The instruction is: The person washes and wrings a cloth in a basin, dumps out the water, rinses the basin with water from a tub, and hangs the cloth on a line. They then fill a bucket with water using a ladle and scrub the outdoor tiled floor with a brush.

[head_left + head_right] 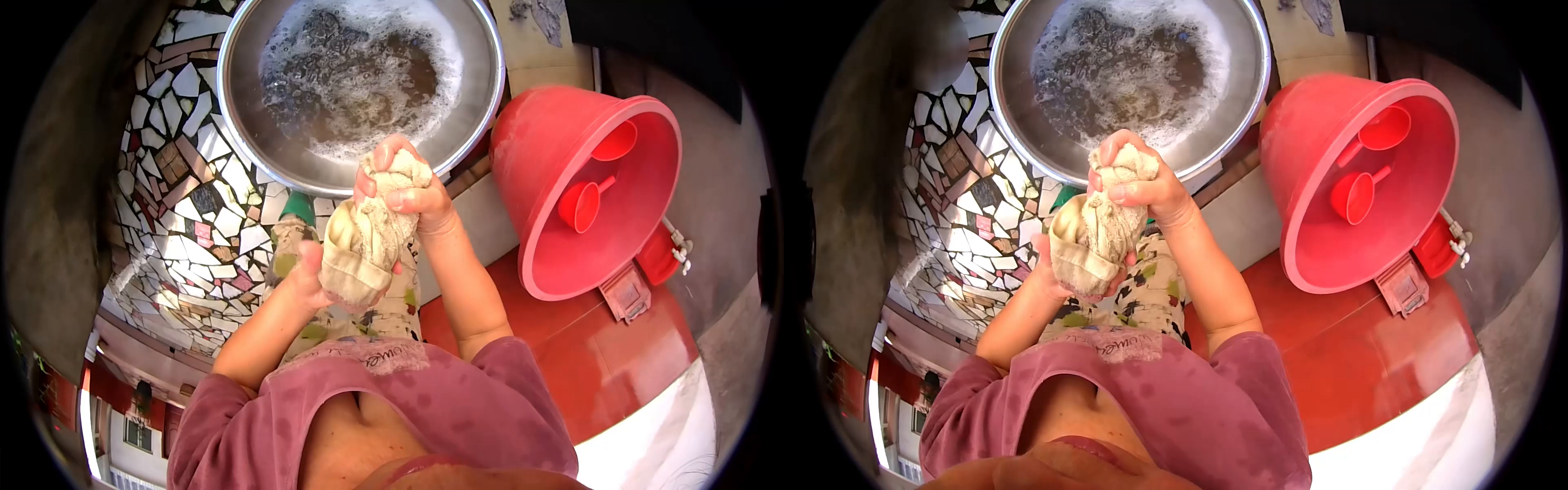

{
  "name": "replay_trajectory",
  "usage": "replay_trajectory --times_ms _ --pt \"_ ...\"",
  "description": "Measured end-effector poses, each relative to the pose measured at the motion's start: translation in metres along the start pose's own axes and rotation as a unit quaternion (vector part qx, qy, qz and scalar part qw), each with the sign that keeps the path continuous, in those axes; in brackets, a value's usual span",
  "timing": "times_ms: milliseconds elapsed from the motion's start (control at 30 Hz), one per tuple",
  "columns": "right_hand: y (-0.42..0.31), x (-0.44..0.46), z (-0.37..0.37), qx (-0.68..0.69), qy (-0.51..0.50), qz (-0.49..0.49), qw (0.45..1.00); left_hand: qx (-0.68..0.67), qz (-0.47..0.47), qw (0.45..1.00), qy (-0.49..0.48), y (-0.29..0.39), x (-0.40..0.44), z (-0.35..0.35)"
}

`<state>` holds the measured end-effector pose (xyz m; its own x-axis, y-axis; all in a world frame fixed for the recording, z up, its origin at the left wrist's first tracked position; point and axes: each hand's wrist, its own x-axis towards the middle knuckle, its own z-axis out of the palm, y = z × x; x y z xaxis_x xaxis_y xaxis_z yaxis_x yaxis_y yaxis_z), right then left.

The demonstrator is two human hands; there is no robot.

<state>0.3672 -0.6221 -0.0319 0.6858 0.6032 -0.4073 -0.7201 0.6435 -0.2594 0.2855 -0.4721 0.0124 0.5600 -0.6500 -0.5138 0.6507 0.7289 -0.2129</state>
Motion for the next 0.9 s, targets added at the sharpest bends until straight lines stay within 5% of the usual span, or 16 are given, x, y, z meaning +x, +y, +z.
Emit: replay_trajectory --times_ms 33,100,167,233,300,367,467,500,533,633,667,700,733,767,800,900 --pt "-0.004 0.002 0.006 -0.001 0.0 0.006 1.0 -0.004 0.005 1.0 0.0 0.003 -0.001 0.0" --pt "-0.009 0.004 0.014 -0.177 0.035 0.033 0.983 0.203 -0.029 0.976 0.077 0.013 -0.002 0.0" --pt "-0.006 0.013 0.015 -0.259 0.045 0.035 0.964 0.235 -0.138 0.957 0.1 0.04 0.004 0.018" --pt "0.001 0.023 0.01 -0.434 0.03 0.049 0.899 0.297 -0.176 0.932 0.113 0.049 0.012 -0.001" --pt "0.015 0.034 -0.002 -0.521 0.03 0.036 0.852 0.417 -0.137 0.889 0.132 0.057 0.026 -0.006" --pt "0.026 0.052 -0.019 -0.687 0.036 0.018 0.726 0.41 -0.145 0.891 0.129 0.053 0.046 -0.048" --pt "0.057 0.078 -0.064 -0.757 0.059 0.011 0.651 0.563 0.128 0.808 0.121 0.055 0.08 -0.102" --pt "0.067 0.084 -0.078 -0.794 0.068 0.025 0.604 0.561 0.036 0.81 0.17 0.062 0.085 -0.107" --pt "0.077 0.089 -0.09 -0.793 0.074 0.029 0.604 0.552 -0.059 0.803 0.217 0.065 0.087 -0.112" --pt "0.105 0.105 -0.13 -0.797 0.119 0.088 0.586 0.58 -0.017 0.76 0.292 0.061 0.1 -0.15" --pt "0.118 0.106 -0.15 -0.74 0.152 0.063 0.653 0.666 0.047 0.646 0.369 0.056 0.1 -0.152" --pt "0.124 0.108 -0.163 -0.675 0.181 0.037 0.714 0.668 0.048 0.645 0.368 0.058 0.101 -0.169" --pt "0.121 0.104 -0.169 -0.652 0.181 0.083 0.732 0.711 0.017 0.572 0.408 0.064 0.096 -0.193" --pt "0.119 0.096 -0.17 -0.499 0.268 0.082 0.82 0.746 -0.018 0.494 0.446 0.068 0.093 -0.208" --pt "0.115 0.085 -0.174 -0.324 0.346 0.081 0.877 0.691 -0.062 0.546 0.47 0.084 0.082 -0.178" --pt "0.106 0.027 -0.272 -0.313 0.5 0.045 0.807 0.65 0.046 0.568 0.503 0.117 0.014 -0.246"
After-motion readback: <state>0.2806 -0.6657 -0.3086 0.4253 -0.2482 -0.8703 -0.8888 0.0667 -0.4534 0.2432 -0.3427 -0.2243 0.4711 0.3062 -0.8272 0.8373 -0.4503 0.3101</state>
